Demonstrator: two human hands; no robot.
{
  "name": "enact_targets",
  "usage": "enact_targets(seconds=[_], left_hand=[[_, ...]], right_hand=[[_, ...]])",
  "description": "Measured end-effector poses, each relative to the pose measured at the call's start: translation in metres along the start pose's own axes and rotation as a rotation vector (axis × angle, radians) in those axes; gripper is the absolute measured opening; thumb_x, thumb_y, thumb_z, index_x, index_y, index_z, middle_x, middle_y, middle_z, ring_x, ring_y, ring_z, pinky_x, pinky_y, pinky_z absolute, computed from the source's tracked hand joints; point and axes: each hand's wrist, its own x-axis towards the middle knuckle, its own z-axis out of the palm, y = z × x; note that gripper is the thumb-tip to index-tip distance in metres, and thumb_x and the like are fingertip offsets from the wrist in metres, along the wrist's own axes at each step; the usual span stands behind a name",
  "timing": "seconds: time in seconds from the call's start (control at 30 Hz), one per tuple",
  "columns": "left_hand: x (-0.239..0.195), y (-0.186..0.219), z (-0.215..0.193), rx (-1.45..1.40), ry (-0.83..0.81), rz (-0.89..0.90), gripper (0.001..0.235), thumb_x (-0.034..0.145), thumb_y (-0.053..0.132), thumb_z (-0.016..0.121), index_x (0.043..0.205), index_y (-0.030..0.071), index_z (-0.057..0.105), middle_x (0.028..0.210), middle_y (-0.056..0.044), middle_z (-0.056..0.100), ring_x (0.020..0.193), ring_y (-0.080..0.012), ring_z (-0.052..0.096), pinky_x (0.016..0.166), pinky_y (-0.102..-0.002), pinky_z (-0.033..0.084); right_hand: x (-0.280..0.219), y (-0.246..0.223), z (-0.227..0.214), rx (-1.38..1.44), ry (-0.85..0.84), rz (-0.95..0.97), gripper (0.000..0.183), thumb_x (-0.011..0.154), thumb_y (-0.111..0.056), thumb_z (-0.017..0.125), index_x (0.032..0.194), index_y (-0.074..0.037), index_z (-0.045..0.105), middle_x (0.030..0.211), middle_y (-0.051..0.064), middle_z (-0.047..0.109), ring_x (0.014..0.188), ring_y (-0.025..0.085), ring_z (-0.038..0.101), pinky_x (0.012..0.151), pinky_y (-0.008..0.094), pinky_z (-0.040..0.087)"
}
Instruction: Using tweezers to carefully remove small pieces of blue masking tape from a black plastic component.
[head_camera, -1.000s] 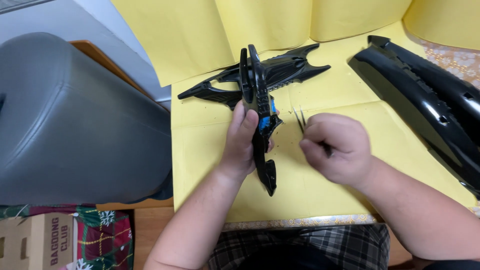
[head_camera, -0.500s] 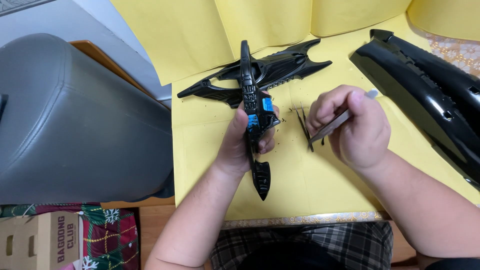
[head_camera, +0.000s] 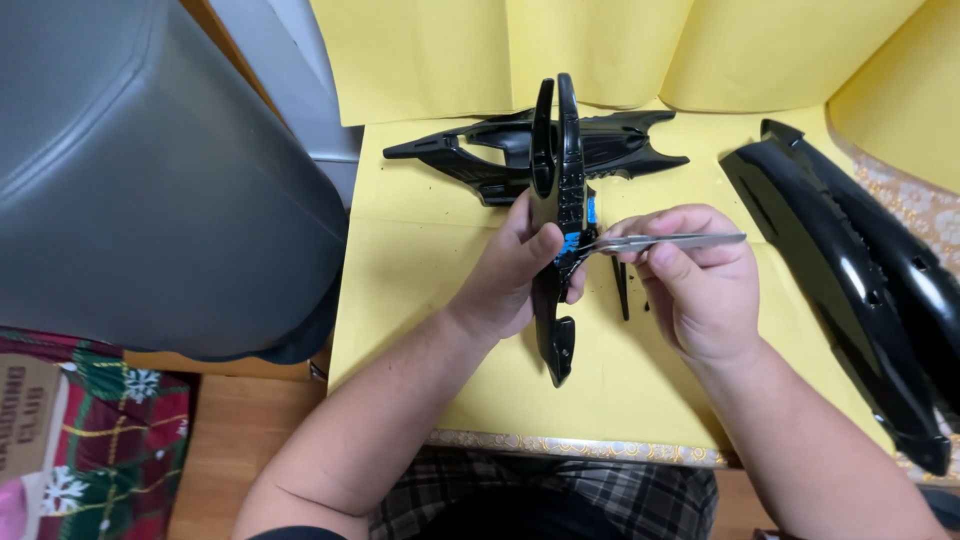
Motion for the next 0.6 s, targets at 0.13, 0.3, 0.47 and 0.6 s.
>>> enact_targets(seconds=[0.13,0.3,0.47,0.6], left_hand=[[-0.001,0.0,0.004,-0.049,0.029,-0.008,0.059,0.086,0.045,0.082,0.124,0.013,0.052,0.083,-0.007,0.058,0.056,-0.0252,0.066,0.043,-0.033,0.056],[-0.005,0.006,0.011,-0.039,0.057,-0.03,0.046,0.091,0.04,0.076,0.122,0.014,0.053,0.083,-0.003,0.05,0.06,-0.0277,0.066,0.044,-0.034,0.057],[-0.008,0.005,0.012,-0.033,0.067,-0.029,0.043,0.091,0.039,0.077,0.119,0.014,0.054,0.085,-0.002,0.048,0.062,-0.0279,0.068,0.045,-0.034,0.058],[-0.009,0.007,0.014,-0.02,0.069,-0.038,0.042,0.092,0.039,0.076,0.118,0.015,0.054,0.086,-0.001,0.046,0.063,-0.0259,0.068,0.046,-0.033,0.059]], right_hand=[[-0.003,0.008,-0.008,-0.027,-0.014,-0.024,0.016,0.097,0.001,0.065,0.111,0.005,0.059,0.097,0.026,0.069,0.101,0.034,0.073,0.092,0.041,0.065],[-0.003,0.012,-0.014,0.002,-0.036,-0.054,0.018,0.098,0.0,0.065,0.114,0.003,0.06,0.093,0.025,0.068,0.105,0.036,0.071,0.096,0.049,0.063],[-0.003,0.017,-0.021,-0.022,-0.047,-0.066,0.017,0.098,0.0,0.064,0.114,0.003,0.06,0.09,0.026,0.067,0.105,0.037,0.07,0.095,0.049,0.063],[-0.001,0.02,-0.026,-0.04,-0.046,-0.075,0.017,0.098,0.0,0.064,0.114,0.003,0.059,0.088,0.027,0.066,0.105,0.039,0.069,0.094,0.051,0.062]])
